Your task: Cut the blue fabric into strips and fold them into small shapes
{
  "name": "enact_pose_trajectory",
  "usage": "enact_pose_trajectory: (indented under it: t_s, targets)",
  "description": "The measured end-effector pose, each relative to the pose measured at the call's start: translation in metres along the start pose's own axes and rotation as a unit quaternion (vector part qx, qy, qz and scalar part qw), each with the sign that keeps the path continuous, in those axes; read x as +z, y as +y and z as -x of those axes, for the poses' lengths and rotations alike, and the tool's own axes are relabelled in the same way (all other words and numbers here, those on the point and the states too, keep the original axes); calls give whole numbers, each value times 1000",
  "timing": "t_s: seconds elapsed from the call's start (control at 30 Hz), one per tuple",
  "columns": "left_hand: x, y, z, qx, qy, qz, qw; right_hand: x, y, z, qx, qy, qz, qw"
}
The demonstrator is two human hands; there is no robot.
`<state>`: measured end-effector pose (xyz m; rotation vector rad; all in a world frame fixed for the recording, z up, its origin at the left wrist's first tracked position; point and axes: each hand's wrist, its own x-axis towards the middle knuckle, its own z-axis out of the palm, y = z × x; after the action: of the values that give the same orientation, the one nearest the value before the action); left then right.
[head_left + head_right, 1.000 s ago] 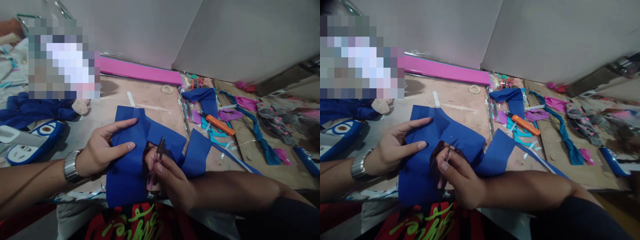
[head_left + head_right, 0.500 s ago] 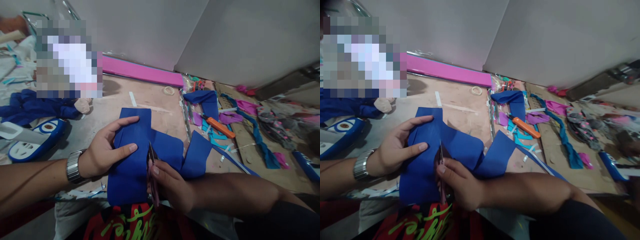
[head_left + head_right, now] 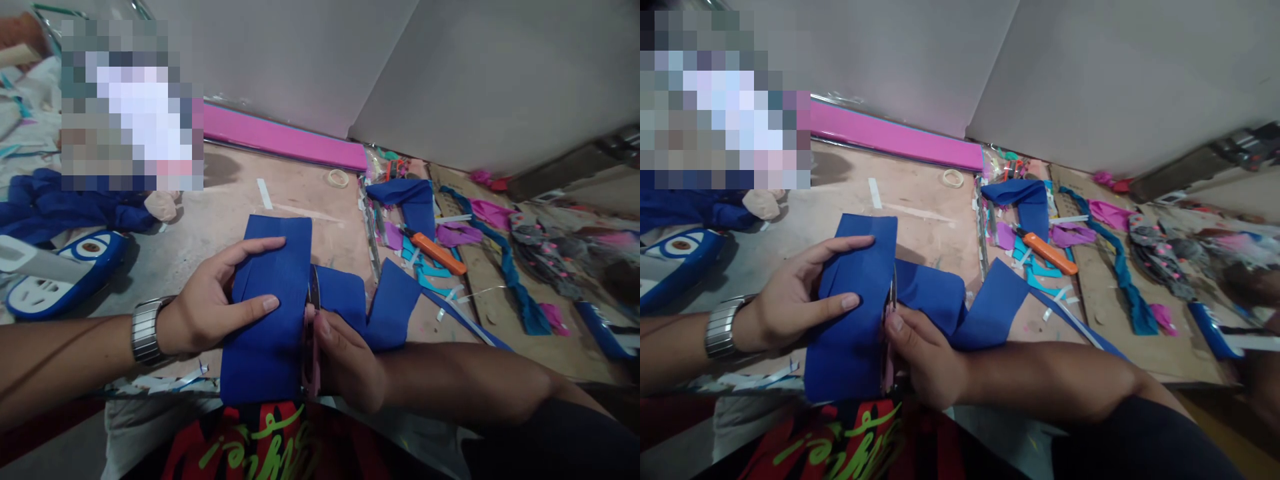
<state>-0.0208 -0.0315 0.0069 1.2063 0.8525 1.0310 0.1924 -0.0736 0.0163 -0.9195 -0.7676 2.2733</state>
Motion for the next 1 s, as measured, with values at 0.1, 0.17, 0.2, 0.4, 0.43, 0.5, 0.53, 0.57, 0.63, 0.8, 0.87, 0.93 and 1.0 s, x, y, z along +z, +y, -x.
enact_pose_trajectory:
  t_s: [0.1,0.17,0.2,0.4,0.43,0.5,0.53,0.57,0.63,0.8,0.87,0.93,1.0]
  targets:
    - [0,1,0,12,1,-20,1000,1,0,0,-16,1,3,1000]
    - [0,1,-1,17,-2,-28,999,1,0,0,-15,3,-5,1000]
    - [0,1,-1,18,-4,-28,999,0,1,0,-15,4,-10,1000]
    - [0,0,1,1,-13,-5,1000,1,0,1,-4,8,-9,1000]
    - [0,-1,1,0,-14,-4,1000,2,-1,1,-1,9,-6,1000]
    - [0,0,1,-1,-16,-6,1000,3,-2,0,3,6,-2,1000]
    - [0,0,1,-1,-16,-7,1000,3,-2,-1,-1,2,-4,1000]
    - [0,0,1,-1,-17,-8,1000,4,-2,-1,-5,-5,-7,1000]
    - [-1,0,1,0,-18,-7,1000,4,-2,-1,-16,-17,-13,1000]
    - [0,-1,2,-4,-25,8,1000,4,-2,-1,-10,-8,-22,1000]
    - [0,-1,1,-9,-22,11,1000,5,-3,-2,-6,-3,-28,1000]
    - [1,-1,1,-15,-18,15,1000,5,-4,-2,-9,-2,-34,999]
    - [1,-1,1,-19,-18,22,999,5,-3,-2,-10,1,-38,999]
